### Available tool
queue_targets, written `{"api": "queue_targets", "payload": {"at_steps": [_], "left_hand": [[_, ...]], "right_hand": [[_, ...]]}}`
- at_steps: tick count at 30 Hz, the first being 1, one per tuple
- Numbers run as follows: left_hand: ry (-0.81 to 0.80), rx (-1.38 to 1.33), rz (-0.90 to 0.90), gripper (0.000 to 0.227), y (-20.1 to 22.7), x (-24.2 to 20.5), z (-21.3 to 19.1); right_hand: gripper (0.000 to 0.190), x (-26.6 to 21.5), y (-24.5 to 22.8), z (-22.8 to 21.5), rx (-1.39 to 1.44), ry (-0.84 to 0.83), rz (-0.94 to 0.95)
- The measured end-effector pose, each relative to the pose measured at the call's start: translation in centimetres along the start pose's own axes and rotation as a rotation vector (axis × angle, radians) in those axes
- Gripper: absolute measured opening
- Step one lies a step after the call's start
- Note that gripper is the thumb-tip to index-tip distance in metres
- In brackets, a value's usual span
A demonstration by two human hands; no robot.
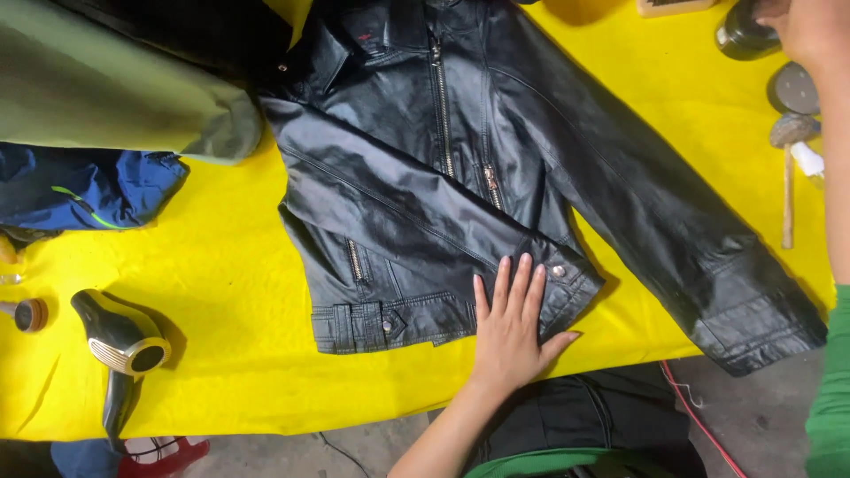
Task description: The person scrubs a black leather jacket laid on a yellow table using a small brown block. They work on the front panels, sleeves, and cuffs, repeatedly rubbing the surface to clean or condition the leather.
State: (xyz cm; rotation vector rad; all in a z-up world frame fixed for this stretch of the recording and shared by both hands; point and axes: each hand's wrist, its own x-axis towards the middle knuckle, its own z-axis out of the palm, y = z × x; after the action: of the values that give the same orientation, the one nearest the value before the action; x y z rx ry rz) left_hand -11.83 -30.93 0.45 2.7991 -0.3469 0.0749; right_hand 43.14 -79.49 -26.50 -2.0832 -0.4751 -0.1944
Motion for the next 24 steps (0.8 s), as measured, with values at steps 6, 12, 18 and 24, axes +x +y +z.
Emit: {"api": "queue_targets", "payload": {"at_steps": [6,12,18,24], "left_hand": [[-0.058,0.023,-0.034,0.090,0.1,0.2,-0.3],[-0.042,0.007,-0.028,0.089,0.0,0.2,-0.5],[-0.041,0.018,-0.025,0.090,0.0,0.2,-0.4],[-0.026,0.026,-0.015,0.090,0.0,0.1,-0.3]], "right_hand": [[0.034,0.2,10.6,1.0,-0.457,0.066,0.160],[0.024,-0.4,1.4,0.1,-0.611,0.065,-0.037],[0.018,0.5,9.2,-2.8,-0.466,0.009,-0.075],[0.042,0.1,2.3,-2.2,-0.332,-0.165,-0.247]]}}
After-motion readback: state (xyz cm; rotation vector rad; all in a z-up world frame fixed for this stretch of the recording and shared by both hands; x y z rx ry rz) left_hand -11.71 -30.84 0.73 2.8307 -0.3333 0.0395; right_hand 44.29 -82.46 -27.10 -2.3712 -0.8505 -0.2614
